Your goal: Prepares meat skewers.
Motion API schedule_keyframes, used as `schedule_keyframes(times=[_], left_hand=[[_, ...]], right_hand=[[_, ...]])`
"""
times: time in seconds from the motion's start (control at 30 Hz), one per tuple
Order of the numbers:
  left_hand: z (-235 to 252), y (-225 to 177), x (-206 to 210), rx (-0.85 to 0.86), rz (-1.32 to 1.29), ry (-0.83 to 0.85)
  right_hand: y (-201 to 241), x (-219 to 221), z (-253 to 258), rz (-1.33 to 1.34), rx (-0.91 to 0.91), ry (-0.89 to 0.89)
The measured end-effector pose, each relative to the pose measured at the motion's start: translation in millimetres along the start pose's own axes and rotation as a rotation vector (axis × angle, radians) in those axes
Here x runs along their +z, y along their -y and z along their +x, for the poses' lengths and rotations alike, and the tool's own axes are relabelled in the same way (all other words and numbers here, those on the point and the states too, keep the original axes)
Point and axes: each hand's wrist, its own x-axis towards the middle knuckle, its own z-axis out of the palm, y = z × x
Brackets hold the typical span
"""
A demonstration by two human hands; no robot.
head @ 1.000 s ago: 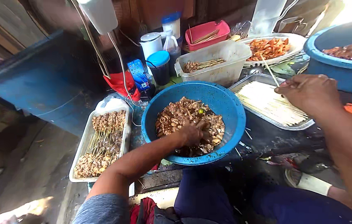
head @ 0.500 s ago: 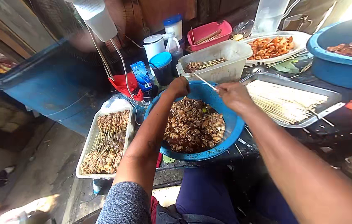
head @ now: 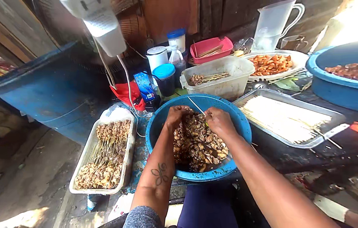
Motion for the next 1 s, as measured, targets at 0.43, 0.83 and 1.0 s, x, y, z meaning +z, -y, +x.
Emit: schedule_keyframes(times=[0.43,0.83,1.0], left_hand=[[6.1,0.5,-1.1,0.054,-0.091,-0.221],[-0.9,-5.7,13.4,0.192,0.396,-0.281],[-4.2,-12.8,27.9,0.171,0.331,-0.409]], right_hand=[[-2.7,5.9,-5.8,-0.089,-0.046,0.044],[6.6,11.7,-9.6,-0.140,-0.010,0.071],[14.6,17.9,-9.1,-0.075,-0.018,0.030]])
